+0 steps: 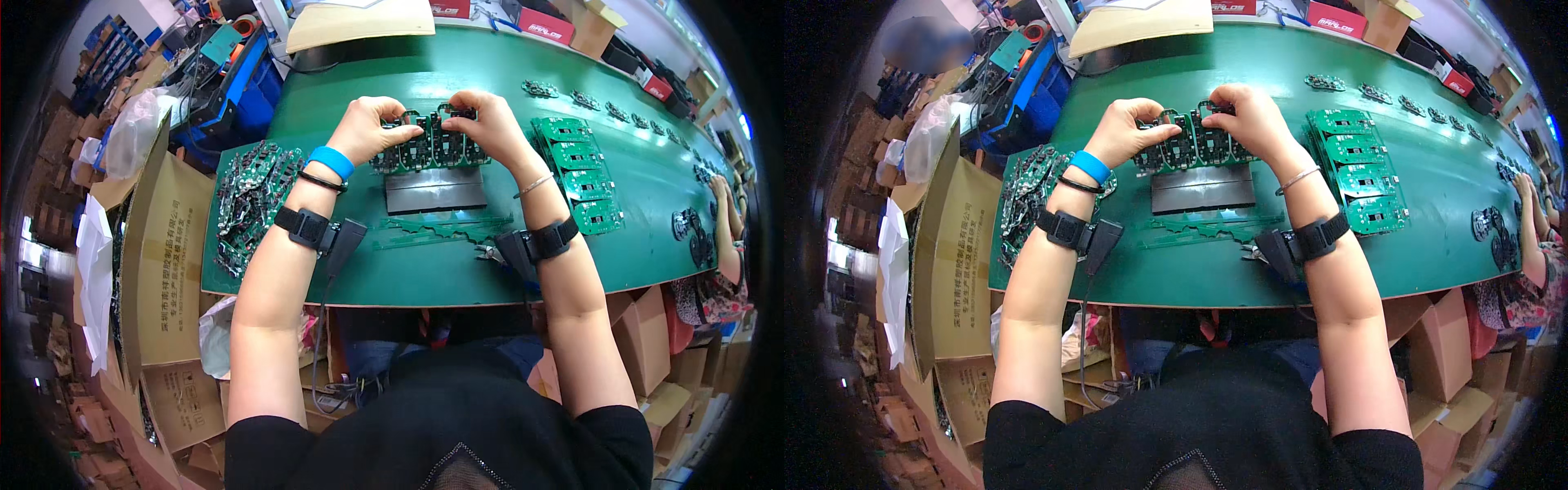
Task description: Assembling and processing printed circuit boards by clipping component leads.
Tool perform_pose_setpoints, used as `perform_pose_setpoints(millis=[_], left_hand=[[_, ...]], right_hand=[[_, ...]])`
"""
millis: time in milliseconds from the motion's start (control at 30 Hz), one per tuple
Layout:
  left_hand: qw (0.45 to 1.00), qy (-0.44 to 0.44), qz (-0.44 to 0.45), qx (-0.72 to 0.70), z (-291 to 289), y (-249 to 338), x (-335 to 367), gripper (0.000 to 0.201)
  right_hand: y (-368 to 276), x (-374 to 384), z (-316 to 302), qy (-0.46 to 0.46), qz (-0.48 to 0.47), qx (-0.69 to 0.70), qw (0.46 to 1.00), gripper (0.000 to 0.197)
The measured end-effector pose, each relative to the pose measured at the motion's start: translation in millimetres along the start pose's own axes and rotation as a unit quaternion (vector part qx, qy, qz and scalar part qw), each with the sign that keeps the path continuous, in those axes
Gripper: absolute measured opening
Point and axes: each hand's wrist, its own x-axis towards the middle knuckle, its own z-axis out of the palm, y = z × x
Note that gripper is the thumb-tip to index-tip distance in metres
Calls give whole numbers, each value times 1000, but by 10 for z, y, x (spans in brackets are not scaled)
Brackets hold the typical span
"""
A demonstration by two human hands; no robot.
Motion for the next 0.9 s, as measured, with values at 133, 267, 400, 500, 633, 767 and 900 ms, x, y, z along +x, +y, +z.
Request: perform_pose_setpoints(millis=[133,267,400,500,633,767,900], left_hand=[[1000,2,10,14,2,22,-67,23],[998,-46,-40,-14,7,58,-107,29],[994,-52,-98,16,50,-247,189,31],[959,-161,-229,39,68,-361,371,34],[948,-54,-259,-175,73,-490,273,16],[905,-2,-263,-335,-160,-235,169,17],[865,47,-261,-426,-135,-185,6,26]], right_hand=[[-159,-140,6,39,-45,-58,997,26],[-171,-233,46,61,-62,-120,989,24],[-22,27,111,45,7,-143,989,28],[408,377,218,-119,83,-136,980,34],[517,450,292,-155,153,-67,974,36],[515,449,47,-67,143,-15,987,30],[312,527,-87,42,96,-21,994,29]])
